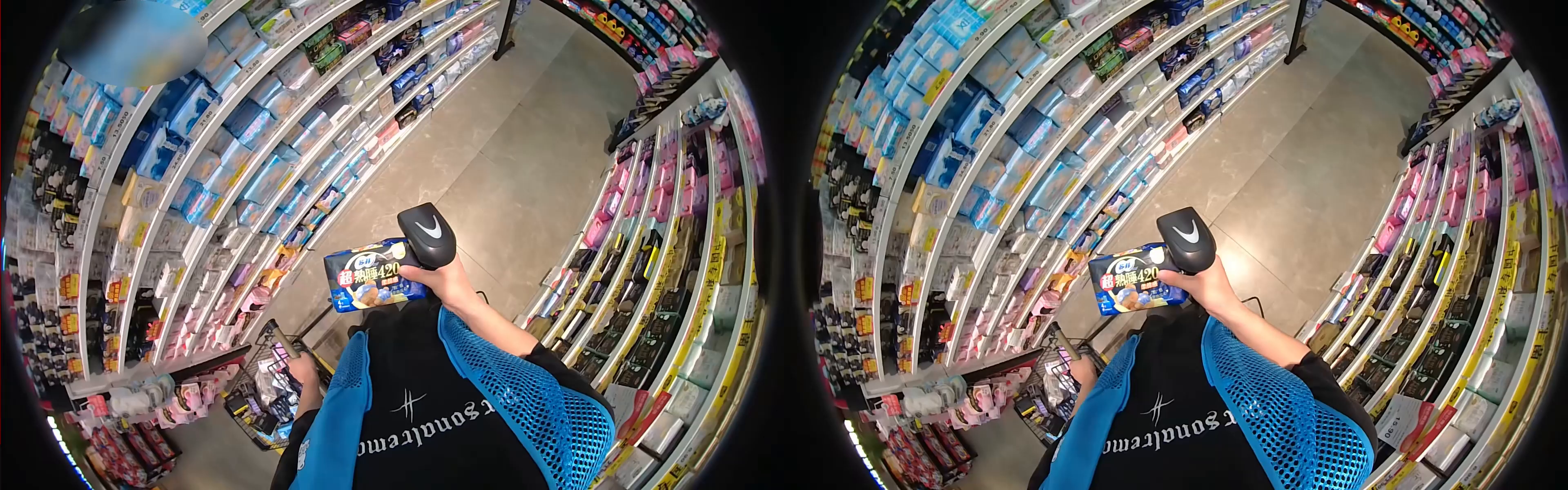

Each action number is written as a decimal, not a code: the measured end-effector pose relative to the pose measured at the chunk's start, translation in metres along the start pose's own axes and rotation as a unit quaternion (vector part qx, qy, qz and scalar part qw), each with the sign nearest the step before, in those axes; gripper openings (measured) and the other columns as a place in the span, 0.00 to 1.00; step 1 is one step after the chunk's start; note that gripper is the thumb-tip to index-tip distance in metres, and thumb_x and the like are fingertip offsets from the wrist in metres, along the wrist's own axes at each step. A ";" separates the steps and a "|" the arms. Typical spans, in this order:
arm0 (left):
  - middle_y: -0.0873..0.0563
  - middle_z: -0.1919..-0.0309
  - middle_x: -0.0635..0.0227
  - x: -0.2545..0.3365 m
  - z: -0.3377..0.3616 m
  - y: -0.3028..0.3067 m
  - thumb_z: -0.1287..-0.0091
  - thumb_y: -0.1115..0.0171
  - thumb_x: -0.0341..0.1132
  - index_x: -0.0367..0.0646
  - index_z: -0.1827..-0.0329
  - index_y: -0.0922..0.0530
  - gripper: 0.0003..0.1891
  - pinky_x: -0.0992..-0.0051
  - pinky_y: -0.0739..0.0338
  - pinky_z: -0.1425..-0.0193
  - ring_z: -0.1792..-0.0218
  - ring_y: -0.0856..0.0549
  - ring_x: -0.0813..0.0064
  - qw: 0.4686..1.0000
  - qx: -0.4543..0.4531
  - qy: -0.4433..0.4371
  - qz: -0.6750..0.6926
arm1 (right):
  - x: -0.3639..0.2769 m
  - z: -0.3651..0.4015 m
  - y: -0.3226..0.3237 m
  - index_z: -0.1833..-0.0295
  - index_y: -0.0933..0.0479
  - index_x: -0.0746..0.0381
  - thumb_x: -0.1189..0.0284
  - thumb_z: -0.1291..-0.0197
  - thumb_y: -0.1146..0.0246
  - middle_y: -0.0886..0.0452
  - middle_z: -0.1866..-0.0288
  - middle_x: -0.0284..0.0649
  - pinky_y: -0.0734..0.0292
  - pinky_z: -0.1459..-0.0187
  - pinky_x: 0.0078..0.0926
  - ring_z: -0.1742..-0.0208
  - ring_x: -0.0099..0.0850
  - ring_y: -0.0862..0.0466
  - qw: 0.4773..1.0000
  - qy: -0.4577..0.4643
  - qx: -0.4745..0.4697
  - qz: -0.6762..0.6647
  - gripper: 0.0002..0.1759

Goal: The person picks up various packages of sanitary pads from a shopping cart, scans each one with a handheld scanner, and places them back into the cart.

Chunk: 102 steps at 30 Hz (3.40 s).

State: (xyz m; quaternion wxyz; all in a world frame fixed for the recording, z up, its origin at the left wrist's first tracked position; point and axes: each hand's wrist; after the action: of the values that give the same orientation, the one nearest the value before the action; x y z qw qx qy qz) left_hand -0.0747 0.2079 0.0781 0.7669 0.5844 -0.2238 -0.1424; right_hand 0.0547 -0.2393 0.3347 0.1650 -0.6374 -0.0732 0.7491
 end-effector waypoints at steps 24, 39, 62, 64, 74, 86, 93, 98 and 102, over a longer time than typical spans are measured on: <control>0.14 0.51 0.47 -0.016 -0.020 -0.045 0.42 0.35 0.46 0.40 0.43 0.22 0.27 0.50 0.22 0.44 0.49 0.15 0.47 0.993 -0.074 0.088 -0.034 | -0.008 -0.031 0.065 0.44 0.22 0.66 0.81 0.49 0.24 0.16 0.51 0.33 0.22 0.46 0.26 0.51 0.22 0.19 0.998 0.016 0.056 -0.028 0.25; 0.16 0.49 0.49 0.100 0.035 -0.022 0.43 0.33 0.48 0.41 0.40 0.25 0.30 0.50 0.22 0.44 0.46 0.16 0.49 0.978 -0.048 0.109 -0.172 | -0.007 -0.101 0.103 0.35 0.26 0.63 0.89 0.49 0.30 0.18 0.44 0.35 0.23 0.39 0.28 0.45 0.26 0.19 0.983 -0.071 0.165 -0.047 0.33; 0.18 0.45 0.52 0.259 0.061 -0.029 0.46 0.30 0.52 0.44 0.37 0.30 0.36 0.50 0.22 0.44 0.43 0.18 0.52 0.939 -0.089 0.182 -0.277 | -0.085 -0.311 0.121 0.29 0.31 0.65 0.84 0.48 0.26 0.21 0.40 0.36 0.26 0.36 0.28 0.41 0.26 0.22 0.973 -0.166 0.143 0.073 0.39; 0.19 0.45 0.52 0.269 0.067 -0.031 0.46 0.29 0.52 0.44 0.36 0.30 0.37 0.50 0.22 0.44 0.43 0.18 0.52 0.938 -0.089 0.187 -0.278 | -0.084 -0.318 0.125 0.29 0.31 0.65 0.84 0.48 0.26 0.21 0.39 0.36 0.27 0.36 0.28 0.41 0.26 0.22 0.975 -0.162 0.135 0.075 0.39; 0.20 0.43 0.54 0.327 0.117 -0.045 0.47 0.28 0.54 0.45 0.35 0.32 0.40 0.50 0.22 0.44 0.41 0.19 0.53 0.932 -0.064 0.224 -0.279 | -0.096 -0.372 0.191 0.28 0.32 0.66 0.85 0.45 0.30 0.22 0.36 0.37 0.30 0.33 0.28 0.37 0.28 0.24 0.982 -0.175 0.063 0.005 0.37; 0.27 0.42 0.60 0.429 0.163 -0.127 0.55 0.24 0.60 0.49 0.31 0.44 0.53 0.48 0.28 0.38 0.37 0.25 0.58 0.925 0.021 0.279 -0.257 | -0.163 -0.471 0.347 0.29 0.31 0.66 0.86 0.49 0.27 0.22 0.37 0.39 0.28 0.34 0.31 0.39 0.30 0.22 0.991 -0.129 0.020 -0.010 0.39; 0.31 0.39 0.43 0.522 0.198 -0.120 0.55 0.24 0.57 0.36 0.33 0.47 0.55 0.54 0.32 0.30 0.36 0.29 0.46 0.942 -0.050 0.263 -0.203 | -0.193 -0.508 0.407 0.31 0.30 0.65 0.87 0.46 0.31 0.21 0.39 0.39 0.26 0.36 0.31 0.40 0.30 0.21 0.992 -0.121 0.038 -0.021 0.35; 0.33 0.36 0.45 0.558 0.216 -0.135 0.57 0.24 0.57 0.35 0.25 0.55 0.63 0.55 0.33 0.30 0.33 0.31 0.47 0.943 -0.062 0.257 -0.203 | -0.199 -0.520 0.433 0.31 0.30 0.66 0.87 0.45 0.30 0.21 0.40 0.39 0.24 0.37 0.29 0.41 0.30 0.20 0.992 -0.119 0.027 -0.044 0.34; 0.35 0.33 0.42 0.587 0.225 -0.141 0.57 0.25 0.61 0.31 0.22 0.63 0.71 0.56 0.34 0.28 0.31 0.33 0.48 0.940 -0.106 0.248 -0.208 | -0.203 -0.529 0.444 0.33 0.29 0.67 0.86 0.45 0.28 0.19 0.42 0.40 0.23 0.39 0.29 0.43 0.28 0.19 0.990 -0.125 0.018 -0.055 0.33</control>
State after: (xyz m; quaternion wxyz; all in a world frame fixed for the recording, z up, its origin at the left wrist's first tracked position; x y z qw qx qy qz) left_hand 0.3206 -0.3000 0.0957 0.8089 0.5499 0.1169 -0.1720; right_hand 0.5308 -0.7766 0.2880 0.2071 -0.5305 -0.1146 0.8140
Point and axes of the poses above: each hand's wrist, its own z-axis away from the middle knuckle, its own y-axis out of the back of the hand, x = y × z
